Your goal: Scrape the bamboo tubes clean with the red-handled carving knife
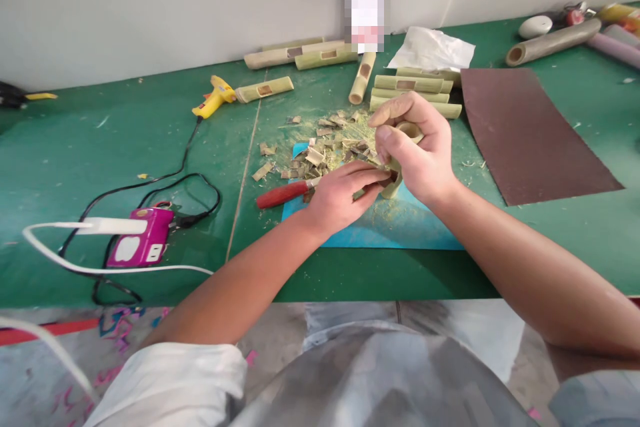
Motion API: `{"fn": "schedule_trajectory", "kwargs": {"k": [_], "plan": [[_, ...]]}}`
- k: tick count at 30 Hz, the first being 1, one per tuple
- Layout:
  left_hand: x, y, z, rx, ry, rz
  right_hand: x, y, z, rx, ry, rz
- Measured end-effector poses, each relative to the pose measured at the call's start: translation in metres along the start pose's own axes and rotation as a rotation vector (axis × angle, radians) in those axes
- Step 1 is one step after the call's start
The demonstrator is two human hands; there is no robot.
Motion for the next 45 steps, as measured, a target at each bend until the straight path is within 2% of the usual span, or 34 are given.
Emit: {"fn": "schedule_trajectory", "kwargs": {"k": [4,7,17,20,23,25,28,33,38,42,45], "plan": [[-0.001,-0.003,0.0,-0.106,0.002,0.051,0.0,0.0,-0.002,-0.008,-0.018,0.013],[-0.001,-0.003,-0.001,-0.177,-0.004,0.037,-0.001,0.001,-0.003,-0.01,-0.021,0.039],[-0.004,0.0,0.006,-0.151,-0.035,0.123,-0.002,0.003,0.001,-0.052,-0.003,0.078],[-0.005,0.001,0.01,-0.057,-0.152,0.169,-0.002,0.003,0.0,-0.051,0.014,0.071],[-0.004,0.004,0.012,0.154,-0.362,0.207,-0.002,0.003,-0.001,-0.047,0.019,0.061],[-0.003,0.008,0.011,0.302,-0.496,0.201,-0.002,0.003,-0.002,-0.057,0.017,0.049],[-0.003,0.012,0.008,0.465,-0.619,0.185,-0.002,0.003,-0.001,-0.083,0.015,0.018],[-0.008,0.011,0.006,0.614,-0.753,0.181,0.0,0.004,0.0,-0.072,0.022,0.006],[-0.011,0.007,0.009,0.578,-0.907,0.067,0.001,0.005,-0.002,-0.046,0.021,0.05],[-0.012,0.008,0.012,0.599,-0.929,0.02,0.001,0.006,-0.004,-0.084,0.017,0.066],[-0.012,0.011,0.012,0.596,-0.905,0.057,0.001,0.006,-0.005,-0.131,0.012,0.05]]}}
Point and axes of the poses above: each hand's wrist, its own x-axis away from the middle knuckle, its own y-axis out of the palm, z = x × y, the point moved 1 cm from there along -x, towards the middle knuckle, and after that the axes turned 10 degrees about x, right-handed, at the moved point
